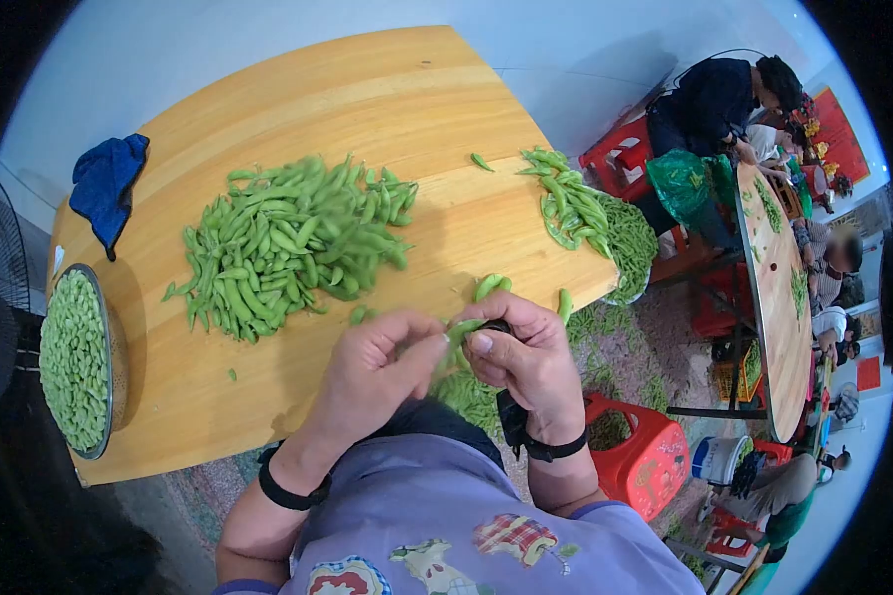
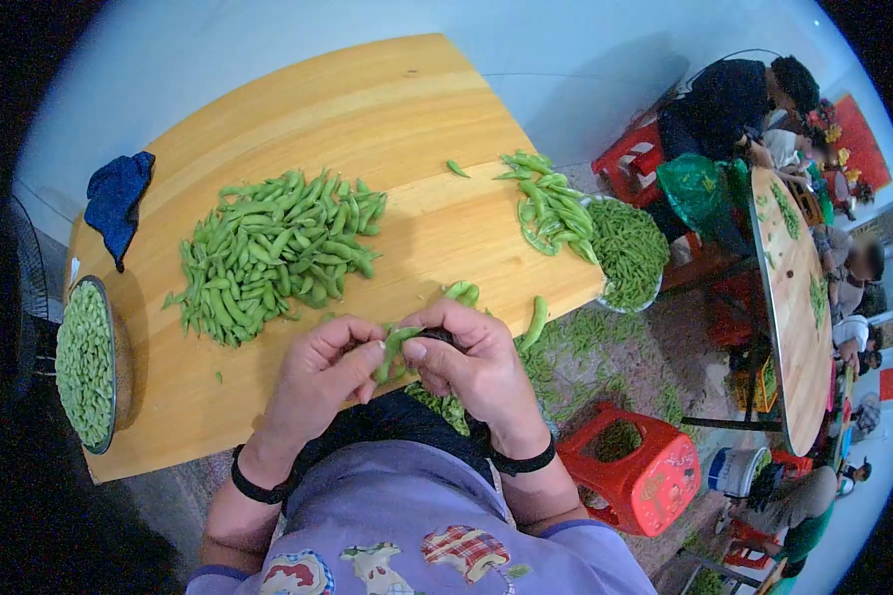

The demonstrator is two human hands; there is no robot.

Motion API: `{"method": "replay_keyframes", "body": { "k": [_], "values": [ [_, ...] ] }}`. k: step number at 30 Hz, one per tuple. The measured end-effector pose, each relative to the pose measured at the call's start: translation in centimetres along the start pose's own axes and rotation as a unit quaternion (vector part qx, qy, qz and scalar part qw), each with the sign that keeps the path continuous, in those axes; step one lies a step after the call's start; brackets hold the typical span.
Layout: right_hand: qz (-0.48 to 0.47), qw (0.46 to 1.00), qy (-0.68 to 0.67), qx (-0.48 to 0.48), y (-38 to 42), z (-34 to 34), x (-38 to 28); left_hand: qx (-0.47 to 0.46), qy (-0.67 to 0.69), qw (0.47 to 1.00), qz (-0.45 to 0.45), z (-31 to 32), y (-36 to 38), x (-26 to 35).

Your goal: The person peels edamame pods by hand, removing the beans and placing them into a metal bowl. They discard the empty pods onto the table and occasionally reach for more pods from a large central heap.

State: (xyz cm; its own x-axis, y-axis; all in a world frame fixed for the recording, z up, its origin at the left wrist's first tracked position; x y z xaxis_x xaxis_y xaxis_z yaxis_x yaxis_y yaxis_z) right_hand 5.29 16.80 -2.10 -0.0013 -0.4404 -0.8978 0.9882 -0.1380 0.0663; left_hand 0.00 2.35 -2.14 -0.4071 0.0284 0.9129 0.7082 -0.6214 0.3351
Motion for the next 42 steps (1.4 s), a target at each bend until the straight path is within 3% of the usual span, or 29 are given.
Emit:
{"method": "replay_keyframes", "body": {
  "k": [1, 3, 7, 10, 12, 15, 19, 21, 25, 27, 28, 30, 31, 33, 34, 36, 37, 39, 40, 42],
  "values": [
    [0.000, 1.000, 0.000, 0.000, 0.1, -0.1, -0.2, 0.000, 0.000, 1.000, 0.000, -0.2, 0.0, 0.2],
    [-0.012, 0.998, 0.052, -0.034, 0.4, 0.0, -0.9, -0.042, 0.089, 0.990, -0.099, -0.3, 0.0, -0.1],
    [-0.011, 0.998, 0.038, -0.054, 0.4, -0.1, -1.2, -0.112, 0.134, 0.980, -0.099, 0.0, 0.0, -0.3],
    [-0.001, 0.997, 0.050, -0.067, 0.3, -0.1, -0.7, -0.081, 0.110, 0.987, -0.083, 0.1, 0.3, -0.1],
    [0.007, 0.996, 0.077, -0.052, 0.6, 0.2, -0.6, 0.042, -0.090, 0.993, 0.059, 0.1, 0.8, 1.0],
    [0.015, 0.994, 0.100, -0.046, 0.9, 0.2, -0.8, 0.083, -0.151, 0.981, 0.090, 0.1, 1.2, 1.7],
    [-0.071, 0.983, 0.169, 0.000, 1.2, 0.4, -1.7, 0.082, -0.132, 0.985, 0.078, -0.2, 1.3, 1.3],
    [-0.038, 0.962, 0.261, -0.063, 1.3, -0.2, -2.1, 0.081, -0.152, 0.981, 0.089, 0.1, 1.5, 1.4],
    [-0.080, 0.951, 0.287, -0.082, 1.0, 0.2, -3.0, 0.079, -0.159, 0.977, 0.119, 0.5, 2.0, 1.6],
    [0.021, 0.980, 0.185, -0.064, 1.0, 0.0, -2.5, 0.065, -0.140, 0.981, 0.114, 0.5, 2.1, 1.3],
    [0.021, 0.980, 0.185, -0.064, 0.9, -0.2, -2.2, 0.065, -0.141, 0.981, 0.114, 0.4, 2.2, 1.3],
    [-0.171, 0.949, 0.234, -0.123, 0.5, 0.0, -2.2, 0.010, -0.044, 0.999, 0.030, 0.5, 2.3, 1.0],
    [-0.171, 0.949, 0.233, -0.122, 0.5, 0.1, -2.1, 0.009, -0.045, 0.998, 0.029, 0.5, 2.3, 0.9],
    [-0.055, 0.992, 0.014, -0.111, 0.5, 0.4, -1.1, -0.027, 0.125, 0.992, -0.005, 0.8, 2.1, 0.3],
    [-0.057, 0.992, 0.013, -0.111, 0.4, 0.5, -0.8, -0.028, 0.123, 0.992, -0.005, 1.1, 2.0, 0.2],
    [-0.040, 0.982, -0.134, -0.130, 0.2, 0.6, 0.1, -0.078, 0.299, 0.950, -0.041, 1.9, 1.9, -0.1],
    [-0.042, 0.981, -0.135, -0.130, 0.1, 0.6, 0.4, -0.079, 0.297, 0.951, -0.041, 1.8, 2.0, -0.2],
    [-0.050, 0.970, -0.197, -0.133, 0.0, 0.6, 0.8, -0.021, 0.052, 0.998, 0.033, 1.6, 2.4, 0.0],
    [-0.053, 0.970, -0.197, -0.134, 0.2, 0.7, 0.7, -0.022, 0.051, 0.998, 0.035, 1.7, 2.4, 0.0],
    [-0.070, 0.998, 0.003, -0.006, 0.6, 0.4, 0.5, 0.111, -0.165, 0.972, 0.125, 1.4, 2.5, 0.6]
  ]
}}
Point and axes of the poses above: each hand's wrist, its own y-axis away from the middle knuckle, its own z-axis out of the palm, x = y × z, the point moved 3 cm from there along -y, towards the middle knuckle, and after that the axes turned 7 degrees about -z, right-handed, at the moved point
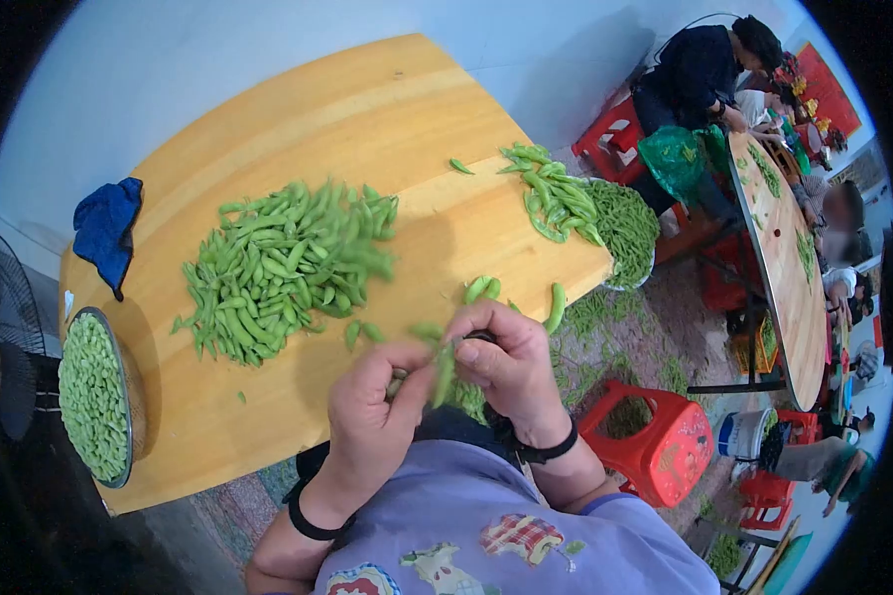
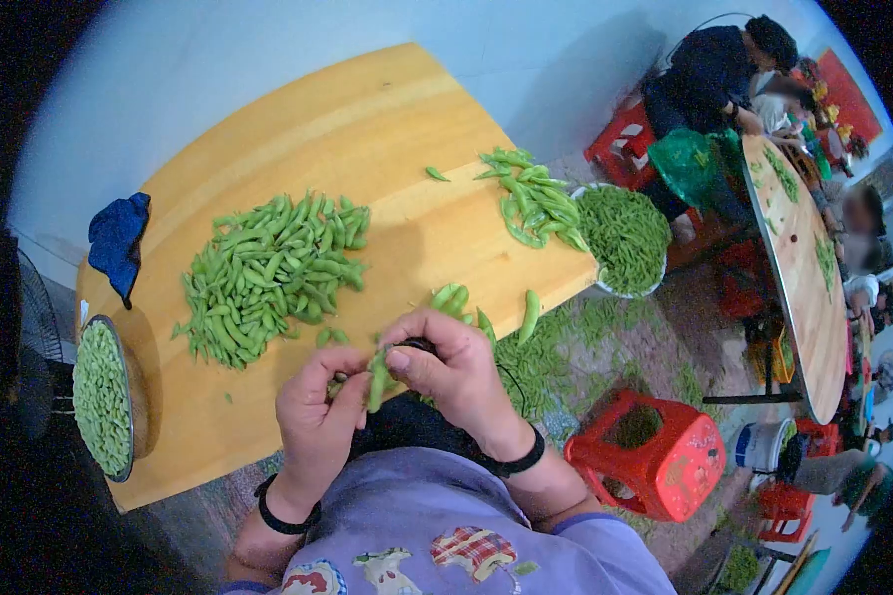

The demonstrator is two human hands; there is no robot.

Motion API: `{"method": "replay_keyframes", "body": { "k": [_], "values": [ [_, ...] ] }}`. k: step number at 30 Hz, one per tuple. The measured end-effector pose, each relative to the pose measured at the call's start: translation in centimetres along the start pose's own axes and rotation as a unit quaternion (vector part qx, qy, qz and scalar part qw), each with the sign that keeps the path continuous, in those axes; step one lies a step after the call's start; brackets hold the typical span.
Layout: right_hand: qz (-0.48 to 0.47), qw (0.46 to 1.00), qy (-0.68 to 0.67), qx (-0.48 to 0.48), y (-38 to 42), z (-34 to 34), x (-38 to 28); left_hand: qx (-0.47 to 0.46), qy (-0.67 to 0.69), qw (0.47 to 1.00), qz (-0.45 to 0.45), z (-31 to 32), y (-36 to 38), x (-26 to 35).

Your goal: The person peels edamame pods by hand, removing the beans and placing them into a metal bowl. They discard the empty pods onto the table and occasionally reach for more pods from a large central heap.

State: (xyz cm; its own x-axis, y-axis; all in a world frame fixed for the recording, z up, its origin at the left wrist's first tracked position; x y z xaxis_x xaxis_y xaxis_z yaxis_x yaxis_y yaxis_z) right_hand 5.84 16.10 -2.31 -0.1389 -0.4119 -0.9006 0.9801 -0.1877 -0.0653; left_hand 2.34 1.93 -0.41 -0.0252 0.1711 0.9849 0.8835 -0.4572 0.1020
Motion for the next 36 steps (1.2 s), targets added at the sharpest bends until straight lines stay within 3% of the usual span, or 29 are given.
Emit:
{"method": "replay_keyframes", "body": {
  "k": [1, 2, 3, 4, 6, 8, 9, 10, 11, 14, 16, 18, 19, 20, 22, 25, 32, 36],
  "values": [
    [-0.001, 1.000, -0.002, -0.005, 0.1, 0.4, -0.1, 0.005, -0.002, 1.000, 0.002, -0.1, -0.3, -0.2],
    [-0.009, 0.999, 0.029, 0.027, 0.2, 0.7, -0.3, 0.056, -0.115, 0.980, 0.149, -0.3, -0.6, 0.2],
    [-0.019, 0.996, 0.058, 0.060, 0.3, 1.0, -0.3, 0.104, -0.227, 0.924, 0.290, -0.3, -0.4, 0.5],
    [-0.019, 0.997, 0.052, 0.056, 0.4, 1.2, -0.3, 0.106, -0.234, 0.922, 0.290, -0.4, -0.3, 0.4],
    [0.073, 0.990, -0.083, 0.083, 0.7, 1.1, 0.3, 0.064, -0.289, 0.882, 0.366, -0.1, 0.3, 0.5],
    [0.072, 0.990, -0.074, 0.096, 0.7, 1.3, 0.0, 0.077, -0.288, 0.885, 0.358, 0.1, 0.6, 0.7],
    [0.097, 0.989, -0.065, 0.089, 0.8, 1.4, -0.2, 0.038, -0.194, 0.962, 0.187, -0.1, 0.4, 0.6],
    [0.123, 0.988, -0.055, 0.080, 0.8, 1.3, -0.3, -0.001, -0.090, 0.996, 0.007, -0.2, 0.3, 0.0],
    [0.131, 0.988, -0.055, 0.057, 0.8, 1.3, -0.4, -0.026, 0.035, 0.997, -0.062, -0.2, 0.1, -0.2],
    [0.148, 0.988, -0.035, 0.005, 0.8, 0.9, 0.0, -0.079, 0.102, 0.983, -0.134, -1.1, -0.3, -1.0],
    [0.149, 0.989, -0.021, -0.006, 0.7, 1.0, -0.2, -0.066, 0.039, 0.989, -0.125, -1.7, -0.1, -0.5],
    [0.114, 0.991, 0.049, -0.059, 0.6, 0.9, -0.5, -0.026, -0.105, 0.992, 0.065, -1.9, 0.2, 0.5],
    [0.119, 0.990, 0.053, -0.054, 0.6, 0.7, -0.5, -0.029, -0.119, 0.986, 0.116, -1.8, 0.3, 0.7],
    [0.135, 0.989, 0.008, -0.059, 0.6, 0.7, -0.4, -0.032, -0.114, 0.986, 0.114, -1.8, 0.0, 0.7],
    [0.165, 0.980, -0.085, -0.069, 0.8, 0.8, -0.1, -0.048, -0.147, 0.957, 0.245, -1.6, 0.1, 1.2],
    [0.194, 0.963, -0.177, -0.060, 1.3, 0.9, 0.6, -0.057, -0.133, 0.944, 0.296, -1.3, 0.1, 0.8],
    [0.260, 0.934, -0.240, -0.044, 2.4, 1.3, 0.4, -0.100, -0.103, 0.949, 0.281, -1.4, 0.4, 0.1],
    [0.274, 0.930, -0.239, -0.051, 1.7, 0.9, 0.2, -0.087, -0.159, 0.950, 0.253, -1.7, 0.3, 0.9]
  ]
}}
Point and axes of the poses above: each hand's wrist, its own y-axis away from the middle knuckle, its own z-axis out of the palm, x = y × z, the point moved 3 cm from there along -y, towards the middle knuckle, and after that the axes turned 7 degrees about -z, right-handed, at the moved point
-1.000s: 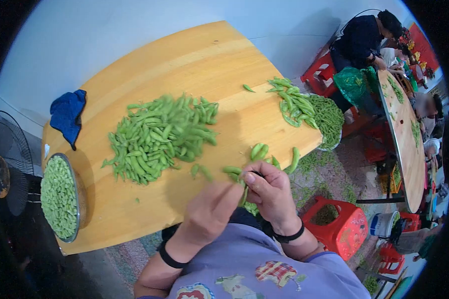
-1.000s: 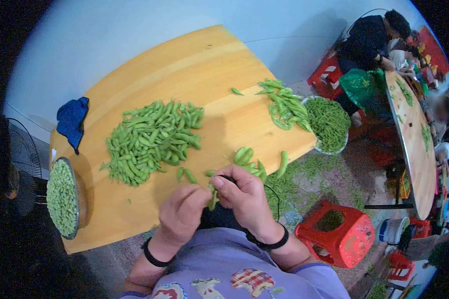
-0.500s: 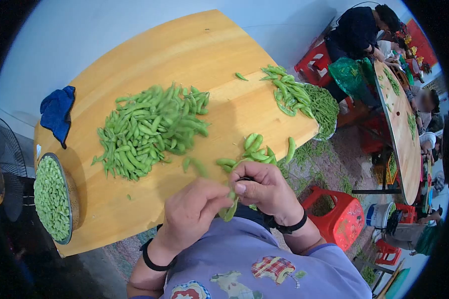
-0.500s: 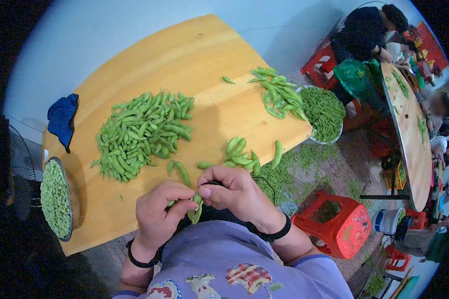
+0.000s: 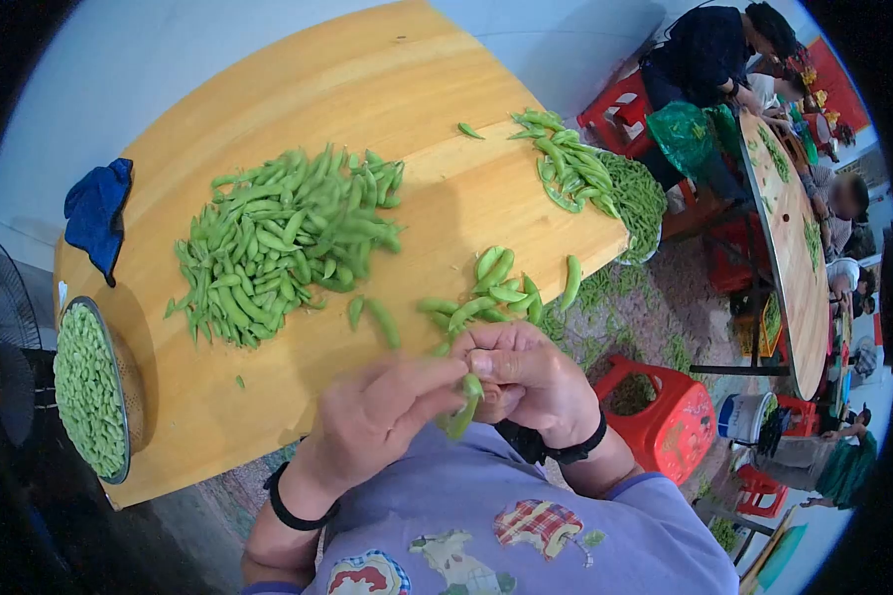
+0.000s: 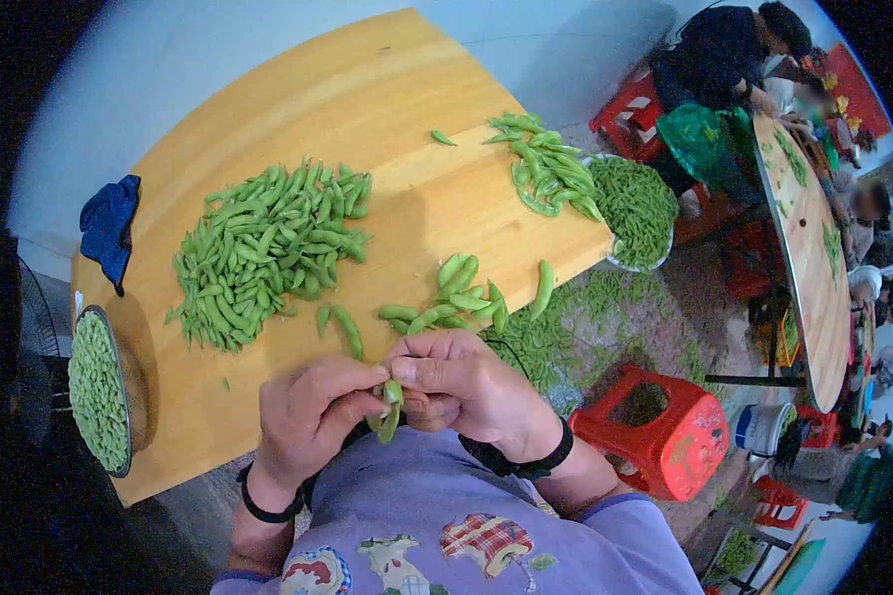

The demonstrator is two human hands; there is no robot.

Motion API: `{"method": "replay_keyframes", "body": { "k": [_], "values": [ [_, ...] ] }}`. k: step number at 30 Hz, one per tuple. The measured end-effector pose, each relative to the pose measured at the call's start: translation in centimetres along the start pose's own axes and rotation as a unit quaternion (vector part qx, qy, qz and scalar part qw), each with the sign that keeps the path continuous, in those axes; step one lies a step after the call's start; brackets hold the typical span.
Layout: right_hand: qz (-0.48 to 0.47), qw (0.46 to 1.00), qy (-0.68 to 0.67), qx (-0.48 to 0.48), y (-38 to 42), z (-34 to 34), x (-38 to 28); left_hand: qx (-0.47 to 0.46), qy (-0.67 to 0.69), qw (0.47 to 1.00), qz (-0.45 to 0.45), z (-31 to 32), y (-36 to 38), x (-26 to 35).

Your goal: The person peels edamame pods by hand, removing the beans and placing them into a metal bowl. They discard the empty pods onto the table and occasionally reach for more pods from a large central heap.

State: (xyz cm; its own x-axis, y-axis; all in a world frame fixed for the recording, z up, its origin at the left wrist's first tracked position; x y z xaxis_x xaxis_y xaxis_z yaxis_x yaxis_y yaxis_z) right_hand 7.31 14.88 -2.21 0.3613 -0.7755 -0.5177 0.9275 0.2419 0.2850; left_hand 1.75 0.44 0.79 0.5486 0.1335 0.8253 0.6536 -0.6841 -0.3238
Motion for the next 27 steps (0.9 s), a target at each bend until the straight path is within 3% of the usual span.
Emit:
{"method": "replay_keyframes", "body": {
  "k": [5, 11, 13, 14, 16, 17, 18, 19, 20, 22, 24, 26, 27],
  "values": [
    [0.036, 0.999, 0.011, -0.021, -0.5, 0.0, -0.1, 0.002, -0.020, 1.000, 0.017, 0.0, -0.7, 0.5],
    [0.008, 1.000, 0.005, -0.014, -0.5, 0.1, 0.5, 0.020, -0.029, 0.999, 0.029, 0.2, -0.3, -0.2],
    [-0.082, 0.989, 0.111, 0.048, -0.6, -0.1, 0.1, 0.051, 0.162, 0.965, -0.198, -0.1, -0.1, -1.4],
    [-0.081, 0.989, 0.112, 0.045, -0.5, 0.2, 0.1, 0.054, 0.160, 0.966, -0.197, 0.0, -0.2, -1.7],
    [-0.226, 0.948, 0.201, 0.098, 0.1, 0.7, -0.8, 0.091, 0.145, 0.973, -0.157, 0.1, -0.5, -2.3],
    [-0.203, 0.960, 0.190, 0.027, 0.7, 0.3, -1.0, 0.091, 0.145, 0.972, -0.158, 0.2, -0.5, -2.0],
    [-0.203, 0.960, 0.189, 0.028, 0.9, 0.6, -0.9, 0.086, 0.195, 0.952, -0.221, 0.4, -0.4, -1.9],
    [-0.228, 0.935, 0.271, 0.032, 1.2, 1.2, -1.2, 0.080, 0.243, 0.925, -0.280, 0.6, -0.5, -1.9],
    [-0.251, 0.901, 0.352, 0.037, 1.4, 1.6, -1.5, 0.078, 0.243, 0.926, -0.278, 0.5, -0.5, -1.8],
    [-0.239, 0.892, 0.383, 0.031, 1.7, 1.0, -1.6, 0.053, 0.261, 0.911, -0.314, 0.7, -0.1, -1.7],
    [-0.226, 0.883, 0.411, 0.027, 1.6, 0.8, -1.4, 0.056, 0.253, 0.922, -0.287, 0.6, -0.1, -1.2],
    [-0.177, 0.942, 0.284, 0.008, 0.8, 0.9, -1.2, 0.057, 0.244, 0.934, -0.256, 0.6, -0.1, -1.0],
    [-0.180, 0.942, 0.284, 0.009, 0.7, 0.6, -1.3, 0.062, 0.245, 0.939, -0.232, 0.5, 0.0, -1.0]
  ]
}}
Point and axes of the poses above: each hand's wrist, its own y-axis away from the middle knuckle, its own z-axis out of the palm, x = y × z, the point moved 3 cm from there along -y, towards the middle knuckle, and after that the axes turned 7 degrees about -z, right-handed, at the moved point
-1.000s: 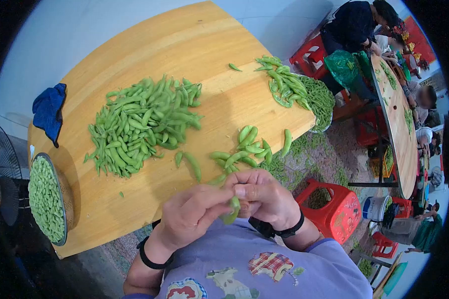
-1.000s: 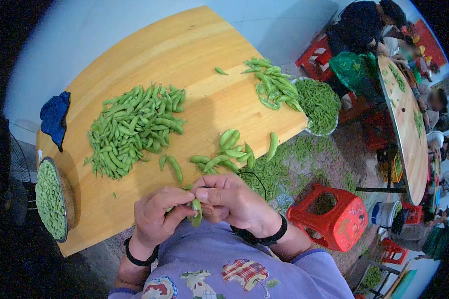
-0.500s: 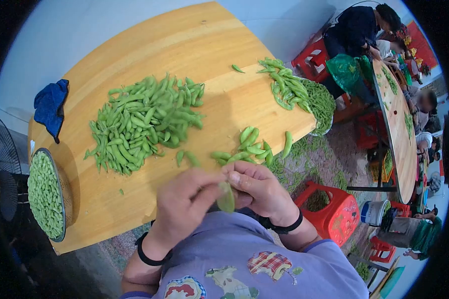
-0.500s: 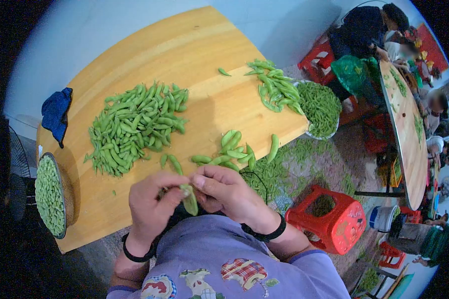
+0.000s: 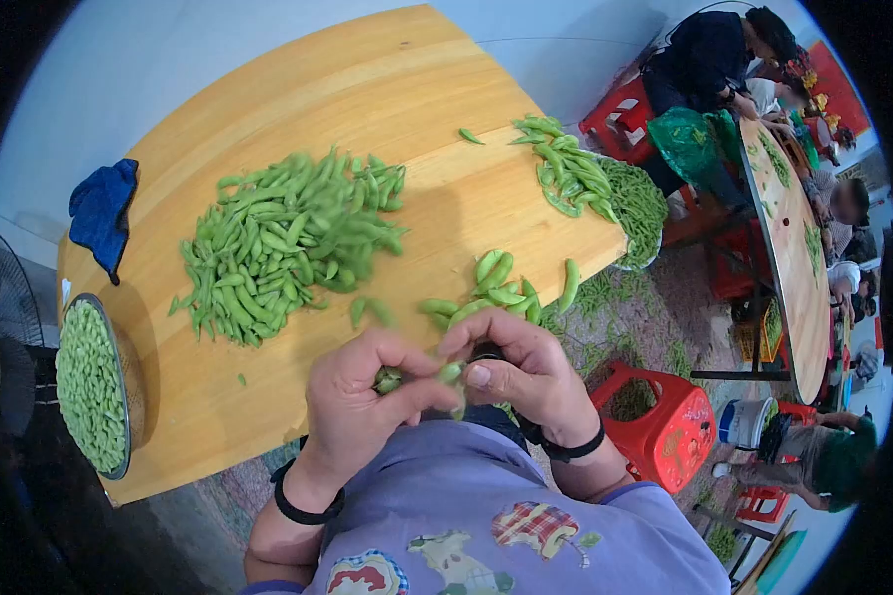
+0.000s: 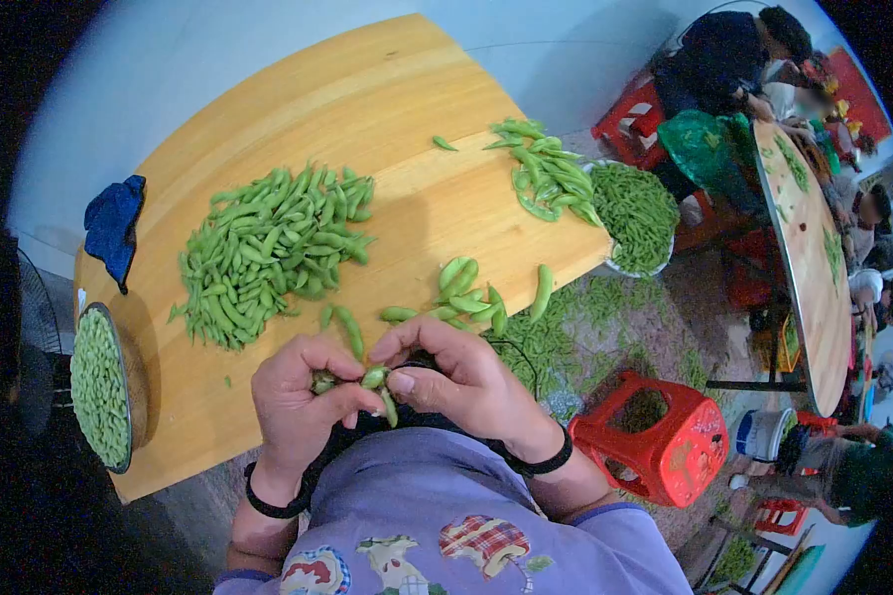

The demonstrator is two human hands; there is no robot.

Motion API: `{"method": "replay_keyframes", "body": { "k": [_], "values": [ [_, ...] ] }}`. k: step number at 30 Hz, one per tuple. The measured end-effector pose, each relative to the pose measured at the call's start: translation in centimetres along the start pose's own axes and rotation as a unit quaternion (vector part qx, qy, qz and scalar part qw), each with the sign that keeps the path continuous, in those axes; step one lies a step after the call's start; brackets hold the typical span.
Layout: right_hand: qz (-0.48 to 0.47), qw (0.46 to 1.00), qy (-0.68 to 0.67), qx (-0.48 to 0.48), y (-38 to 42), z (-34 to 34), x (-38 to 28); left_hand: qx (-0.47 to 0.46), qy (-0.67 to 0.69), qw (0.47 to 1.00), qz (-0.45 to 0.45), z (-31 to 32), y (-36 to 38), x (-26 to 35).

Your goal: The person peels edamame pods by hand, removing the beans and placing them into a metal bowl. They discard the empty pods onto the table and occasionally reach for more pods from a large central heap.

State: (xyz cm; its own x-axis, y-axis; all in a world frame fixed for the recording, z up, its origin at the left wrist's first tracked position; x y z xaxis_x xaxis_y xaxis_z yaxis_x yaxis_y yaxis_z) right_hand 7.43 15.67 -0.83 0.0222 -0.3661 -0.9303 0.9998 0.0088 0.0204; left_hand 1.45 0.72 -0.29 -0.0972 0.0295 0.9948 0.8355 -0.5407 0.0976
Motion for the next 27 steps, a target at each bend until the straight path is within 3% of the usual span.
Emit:
{"method": "replay_keyframes", "body": {
  "k": [2, 4, 6, 9, 11, 13, 18, 21, 23, 24, 25, 26, 27],
  "values": [
    [0.052, 0.991, -0.114, -0.049, 0.1, -0.2, 0.7, -0.005, 0.003, 1.000, 0.024, -0.2, 0.0, 0.1],
    [0.041, 0.991, -0.116, -0.053, 0.2, -0.2, 0.6, 0.002, -0.055, 0.995, 0.084, -0.5, -0.1, 0.6],
    [0.031, 0.991, -0.119, -0.060, 0.2, -0.2, 0.4, -0.006, -0.055, 0.995, 0.084, -0.9, -0.1, 0.4],
    [0.038, 0.994, -0.070, -0.080, 0.1, 0.0, 0.1, -0.024, -0.051, 0.994, 0.091, -0.9, -0.1, 0.4],
    [-0.073, 0.991, 0.096, -0.059, -0.1, 0.3, -0.4, -0.034, -0.045, 0.994, 0.099, -0.7, 0.0, 0.5],
    [-0.089, 0.986, 0.121, -0.067, -0.2, 0.1, -0.6, -0.017, -0.008, 0.999, 0.051, -0.6, 0.1, 0.4],
    [-0.128, 0.980, 0.126, -0.085, -0.1, 0.0, -0.3, -0.059, -0.033, 0.993, 0.097, -0.7, 0.1, 0.4],
    [-0.116, 0.983, 0.092, -0.107, 0.2, 0.2, -0.1, -0.078, -0.022, 0.991, 0.108, -0.9, 0.3, 0.2],
    [-0.028, 0.997, -0.022, -0.075, 0.4, 0.6, 0.1, -0.089, -0.023, 0.989, 0.120, -0.8, 0.1, 0.4],
    [-0.028, 0.997, -0.022, -0.075, 0.3, 0.5, 0.2, -0.092, -0.106, 0.965, 0.221, -0.6, 0.0, 1.2],
    [0.032, 0.992, -0.098, -0.072, 0.3, 0.2, 0.7, -0.093, -0.187, 0.924, 0.320, -0.3, 0.1, 1.8],
    [0.092, 0.978, -0.173, -0.070, 0.4, 0.0, 1.0, -0.093, -0.187, 0.924, 0.320, -0.3, 0.1, 1.7],
    [0.092, 0.978, -0.172, -0.071, 0.6, 0.0, 0.9, -0.110, -0.223, 0.914, 0.320, -0.1, 0.2, 1.5]
  ]
}}
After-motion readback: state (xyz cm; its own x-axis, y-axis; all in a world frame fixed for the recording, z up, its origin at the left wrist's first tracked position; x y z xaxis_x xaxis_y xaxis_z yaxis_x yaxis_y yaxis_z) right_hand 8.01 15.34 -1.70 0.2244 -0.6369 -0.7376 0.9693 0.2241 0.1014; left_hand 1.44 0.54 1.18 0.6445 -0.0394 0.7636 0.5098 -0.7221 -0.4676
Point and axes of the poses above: each hand's wrist, its own y-axis away from the middle knuckle, its own z-axis out of the palm, x = y × z, the point moved 3 cm from there along -y, towards the middle knuckle, and after that the axes turned 7 degrees about -z, right-handed, at the moved point
